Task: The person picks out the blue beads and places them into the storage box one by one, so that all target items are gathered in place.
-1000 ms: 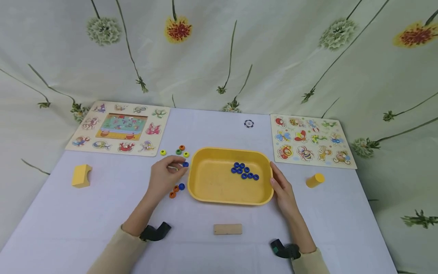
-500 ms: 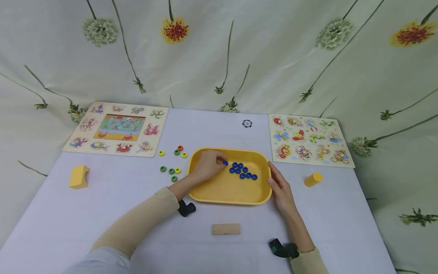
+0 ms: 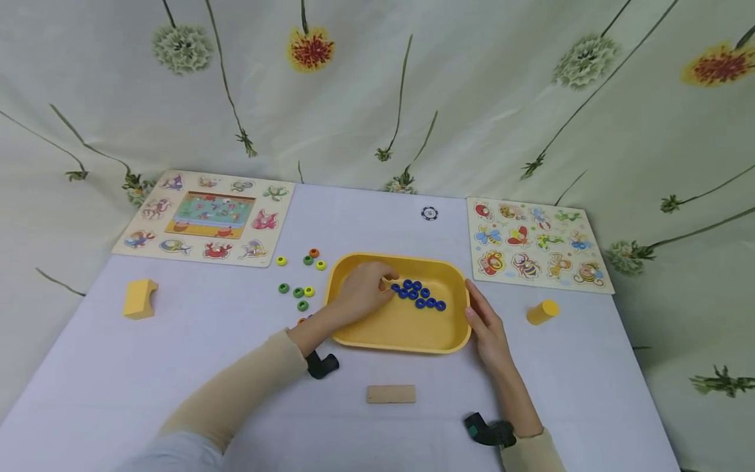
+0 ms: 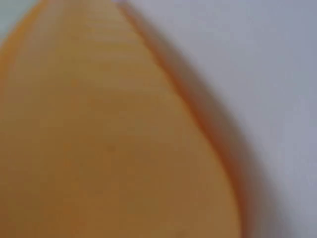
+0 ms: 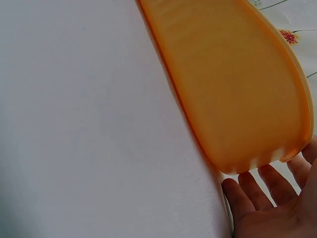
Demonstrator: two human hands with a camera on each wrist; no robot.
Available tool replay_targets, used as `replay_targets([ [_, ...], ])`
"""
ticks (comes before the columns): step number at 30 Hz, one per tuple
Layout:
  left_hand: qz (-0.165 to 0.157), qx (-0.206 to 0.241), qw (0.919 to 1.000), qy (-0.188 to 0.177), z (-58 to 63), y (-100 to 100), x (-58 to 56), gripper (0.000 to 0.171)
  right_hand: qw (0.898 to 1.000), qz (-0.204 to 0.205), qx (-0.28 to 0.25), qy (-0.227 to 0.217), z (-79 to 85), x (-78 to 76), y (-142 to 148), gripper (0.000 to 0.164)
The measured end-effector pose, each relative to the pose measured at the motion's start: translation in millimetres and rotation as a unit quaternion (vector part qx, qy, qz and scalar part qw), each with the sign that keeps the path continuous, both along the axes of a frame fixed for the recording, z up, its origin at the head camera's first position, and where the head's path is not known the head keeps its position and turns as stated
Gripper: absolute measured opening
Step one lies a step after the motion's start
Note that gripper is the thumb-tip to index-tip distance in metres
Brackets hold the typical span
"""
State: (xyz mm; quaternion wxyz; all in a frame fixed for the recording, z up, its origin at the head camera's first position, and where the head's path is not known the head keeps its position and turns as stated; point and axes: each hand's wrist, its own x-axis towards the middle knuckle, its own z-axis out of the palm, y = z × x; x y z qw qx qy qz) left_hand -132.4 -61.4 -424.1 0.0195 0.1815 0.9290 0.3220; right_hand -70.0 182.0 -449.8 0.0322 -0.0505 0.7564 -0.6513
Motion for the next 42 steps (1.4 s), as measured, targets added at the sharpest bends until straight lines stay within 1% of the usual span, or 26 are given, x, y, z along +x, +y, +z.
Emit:
replay_targets([
  [2,-0.013,0.024,0.9990,0.036,9.2,-7.7,15.5,0.023,1.000,0.000,0.001,0.000,-0.1,0.4,-0.7,0.045],
  [4,-0.021,0.056,0.9966,0.058,18.1,-17.9,31.6,0.022,1.000,-0.001,0.001,0.000,0.0,0.8,-0.9,0.045],
  [6,-0.024,0.088,0.9930,0.074,22.9,-32.7,44.2,0.023,1.000,-0.003,0.002,0.002,0.0,1.1,-0.6,0.045],
  [8,-0.013,0.127,0.9885,0.082,24.6,-51.4,53.4,0.023,1.000,-0.004,0.001,0.003,0.1,1.3,-0.6,0.044],
  [10,0.009,0.172,0.9819,0.079,21.7,-73.1,59.4,0.024,1.000,-0.004,-0.001,0.004,-0.1,1.3,-0.5,0.044],
  [11,0.025,0.193,0.9779,0.076,19.1,-84.0,61.9,0.025,1.000,-0.004,-0.001,0.005,-0.1,1.4,-0.6,0.044],
  [14,0.079,0.246,0.9631,0.074,4.2,-112.2,67.1,0.026,1.000,-0.003,-0.003,0.004,-0.5,1.5,-0.5,0.044],
  [16,0.111,0.259,0.9568,0.070,-10.4,-125.8,69.9,0.027,1.000,-0.008,-0.003,-0.001,-0.6,1.8,-0.4,0.044],
  [18,0.124,0.272,0.9518,0.069,-27.8,-134.9,71.4,0.028,1.000,-0.012,-0.001,-0.005,-0.5,2.2,-0.7,0.044],
  [19,0.129,0.277,0.9500,0.064,-34.2,-137.0,72.3,0.029,1.000,-0.015,0.000,-0.008,-0.6,2.4,-0.9,0.044],
  [21,0.129,0.285,0.9482,0.053,-45.3,-138.6,73.3,0.030,1.000,-0.016,0.002,-0.009,-0.5,2.7,-1.1,0.044],
  [23,0.123,0.295,0.9463,0.048,-52.1,-136.8,73.6,0.030,1.000,-0.014,0.004,-0.006,-0.5,2.6,-1.2,0.044],
  [25,0.129,0.290,0.9473,0.041,-55.0,-133.6,74.3,0.031,1.000,-0.012,0.005,-0.003,-0.8,2.1,-1.3,0.044],
  [27,0.132,0.280,0.9501,0.041,-59.8,-131.6,73.9,0.031,1.000,-0.012,0.001,-0.004,-0.8,1.4,-1.5,0.044],
  [31,0.147,0.240,0.9587,0.043,-66.1,-129.6,72.5,0.031,1.000,-0.017,-0.002,-0.009,-1.0,1.5,-1.4,0.043],
  [36,0.156,0.190,0.9681,0.051,-65.8,-127.5,72.9,0.032,1.000,-0.016,0.003,-0.007,0.1,1.6,-1.5,0.044],
  [40,0.159,0.134,0.9758,0.068,-65.6,-125.6,74.0,0.031,1.000,-0.012,0.005,-0.003,0.5,1.6,-1.8,0.044],
  [42,0.159,0.109,0.9782,0.077,-66.0,-124.8,74.5,0.029,1.000,-0.011,0.004,-0.002,0.5,1.5,-2.1,0.044],
])
